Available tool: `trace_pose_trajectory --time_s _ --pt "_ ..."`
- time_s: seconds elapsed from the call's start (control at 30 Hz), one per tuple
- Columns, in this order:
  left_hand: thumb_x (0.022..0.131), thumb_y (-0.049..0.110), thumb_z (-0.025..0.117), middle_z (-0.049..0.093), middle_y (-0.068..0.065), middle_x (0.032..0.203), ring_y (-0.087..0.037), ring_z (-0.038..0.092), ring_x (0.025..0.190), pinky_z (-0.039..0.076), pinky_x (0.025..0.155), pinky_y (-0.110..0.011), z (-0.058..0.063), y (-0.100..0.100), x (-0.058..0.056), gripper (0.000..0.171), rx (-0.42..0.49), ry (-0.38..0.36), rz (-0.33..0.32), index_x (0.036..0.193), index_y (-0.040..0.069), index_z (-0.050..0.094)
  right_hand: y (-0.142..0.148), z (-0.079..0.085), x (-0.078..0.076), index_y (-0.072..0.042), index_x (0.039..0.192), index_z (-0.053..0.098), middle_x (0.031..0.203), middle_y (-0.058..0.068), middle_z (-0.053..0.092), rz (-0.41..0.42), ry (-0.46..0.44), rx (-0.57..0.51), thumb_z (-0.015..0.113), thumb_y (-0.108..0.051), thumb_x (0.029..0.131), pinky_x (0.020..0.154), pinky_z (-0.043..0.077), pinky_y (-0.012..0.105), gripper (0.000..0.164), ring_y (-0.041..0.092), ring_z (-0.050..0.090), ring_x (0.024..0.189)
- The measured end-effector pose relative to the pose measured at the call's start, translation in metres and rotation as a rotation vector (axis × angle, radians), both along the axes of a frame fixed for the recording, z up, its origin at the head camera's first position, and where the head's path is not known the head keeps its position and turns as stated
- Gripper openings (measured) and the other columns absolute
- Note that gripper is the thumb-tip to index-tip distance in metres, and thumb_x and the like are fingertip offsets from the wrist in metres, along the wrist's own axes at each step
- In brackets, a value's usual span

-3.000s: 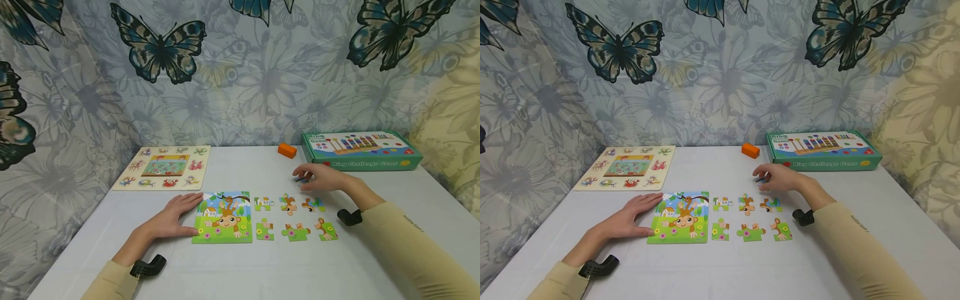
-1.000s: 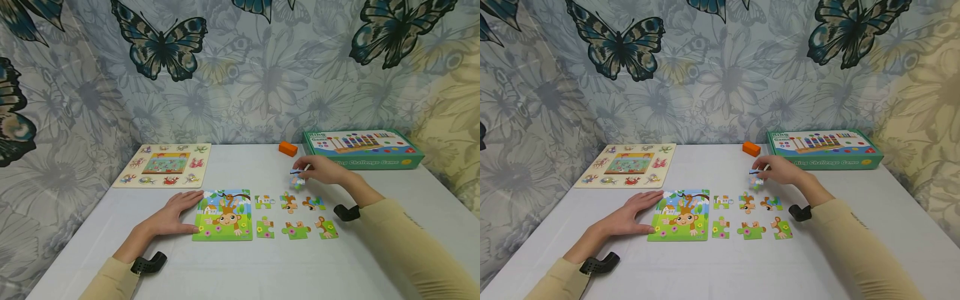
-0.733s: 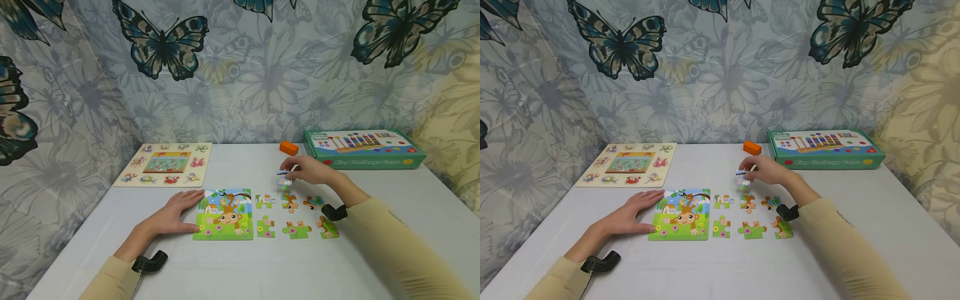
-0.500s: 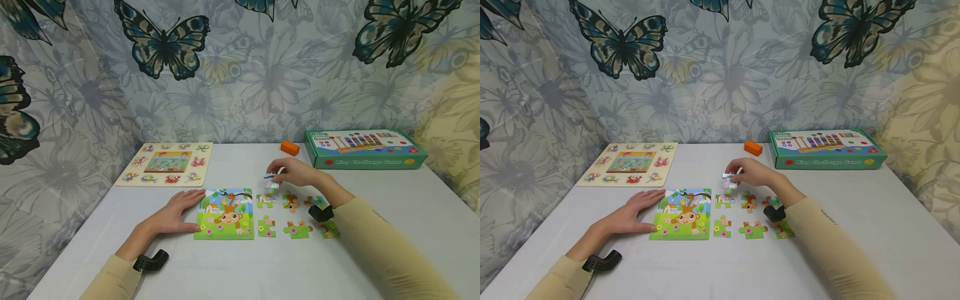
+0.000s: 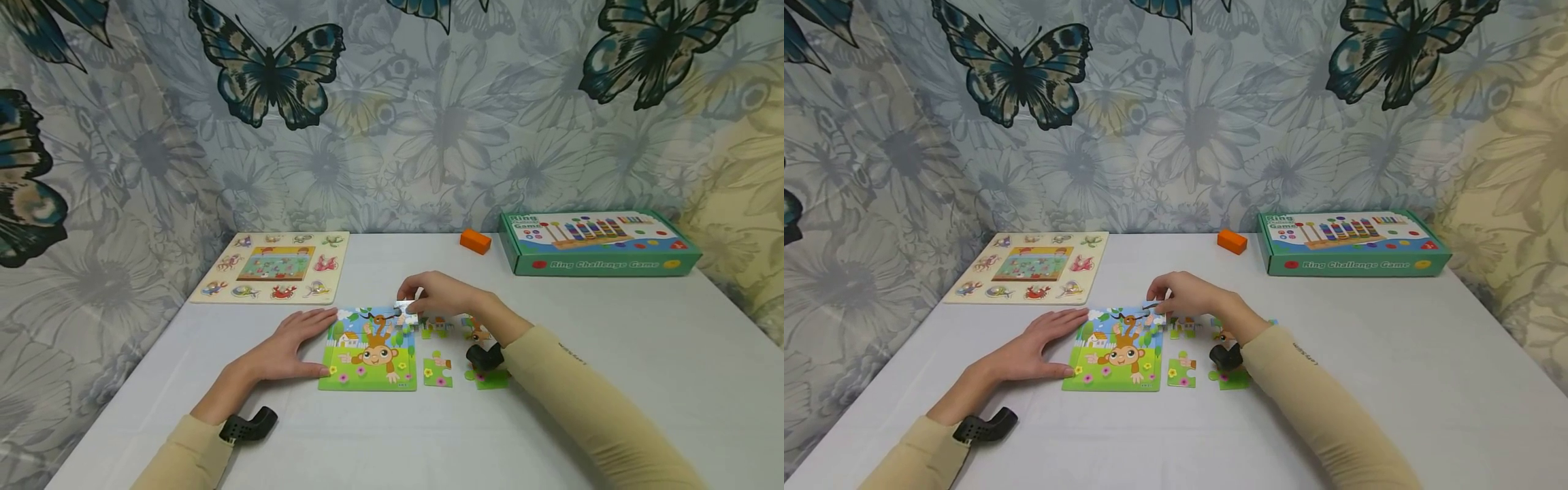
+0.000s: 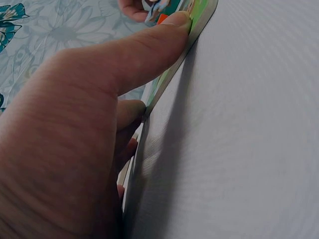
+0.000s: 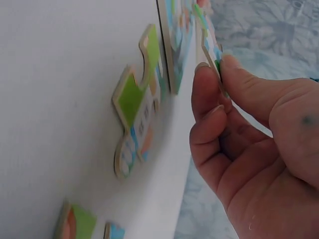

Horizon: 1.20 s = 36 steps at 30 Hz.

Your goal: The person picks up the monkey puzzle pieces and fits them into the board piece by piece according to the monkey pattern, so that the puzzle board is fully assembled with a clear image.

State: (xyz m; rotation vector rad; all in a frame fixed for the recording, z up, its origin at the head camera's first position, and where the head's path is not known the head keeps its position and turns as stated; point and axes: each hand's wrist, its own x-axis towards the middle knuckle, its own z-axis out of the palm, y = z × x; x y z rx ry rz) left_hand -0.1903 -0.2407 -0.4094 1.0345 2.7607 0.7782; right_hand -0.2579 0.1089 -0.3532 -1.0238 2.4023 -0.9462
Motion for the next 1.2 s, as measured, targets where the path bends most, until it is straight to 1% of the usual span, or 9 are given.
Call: trace_pose_trajectory --time_s 0.17,0.33,0.43,0.57,0.83,0.93,1.2 --pt "0.080 0.049 0.078 0.033 -0.005 0.162 -0.034 0.023 0.149 0.009 0.118 -0.059 0.000 -0.001 0.000 0.095 -0.006 -0.001 -0.002 0.157 0.010 0.039 -0.013 -0.003 0.000 -0.004 0.114 0.067 0.096 0.004 0.060 0.011 0.007 0.045 0.066 -0.005 0.099 0.069 0.052 0.029 0.015 0.017 0.064 0.074" --pt "0.081 0.048 0.078 0.032 -0.005 0.163 -0.034 0.022 0.150 0.008 0.118 -0.058 0.001 0.000 -0.001 0.095 -0.012 -0.002 -0.006 0.158 0.010 0.038 -0.021 -0.006 -0.001 -0.006 0.111 0.068 0.094 0.003 0.060 0.007 0.028 0.095 0.066 -0.006 0.098 0.071 0.051 0.027 0.013 0.013 0.061 0.073" --pt "0.081 0.048 0.078 0.032 -0.004 0.163 -0.033 0.022 0.150 0.008 0.118 -0.058 0.001 0.000 -0.001 0.095 -0.011 -0.001 -0.007 0.158 0.010 0.037 -0.023 -0.008 -0.002 -0.006 0.111 0.068 0.093 0.002 0.060 -0.001 0.046 0.116 0.067 -0.007 0.098 0.072 0.050 0.027 0.013 0.013 0.059 0.073" --pt "0.080 0.048 0.078 0.033 -0.005 0.162 -0.034 0.023 0.149 0.009 0.118 -0.058 0.001 0.000 0.000 0.095 -0.005 0.004 -0.012 0.157 0.009 0.038 -0.025 -0.009 -0.002 -0.006 0.110 0.068 0.094 0.002 0.059 -0.013 0.064 0.125 0.069 -0.009 0.097 0.074 0.050 0.028 0.013 0.014 0.056 0.077" --pt "0.080 0.049 0.078 0.033 -0.005 0.162 -0.033 0.023 0.149 0.008 0.118 -0.058 0.001 0.000 0.000 0.095 -0.011 -0.001 0.000 0.157 0.010 0.039 -0.025 -0.007 0.006 -0.010 0.110 0.069 0.102 0.001 0.057 0.016 0.104 0.164 0.080 -0.022 0.090 0.081 0.049 0.029 0.026 0.016 0.056 0.086" --pt "0.080 0.049 0.078 0.033 -0.006 0.162 -0.033 0.023 0.149 0.008 0.118 -0.058 0.001 0.000 -0.001 0.095 -0.011 0.000 -0.001 0.157 0.009 0.039 -0.025 -0.007 0.007 -0.011 0.111 0.069 0.103 -0.001 0.056 0.022 0.105 0.176 0.081 -0.022 0.088 0.081 0.049 0.028 0.028 0.015 0.056 0.086" --pt "0.080 0.049 0.078 0.032 -0.006 0.163 -0.033 0.022 0.150 0.007 0.118 -0.058 0.002 0.000 0.000 0.096 -0.006 -0.006 -0.005 0.157 0.009 0.038 -0.026 -0.008 0.004 -0.011 0.114 0.070 0.104 -0.001 0.057 0.035 0.096 0.203 0.080 -0.017 0.090 0.079 0.049 0.027 0.027 0.015 0.056 0.082"
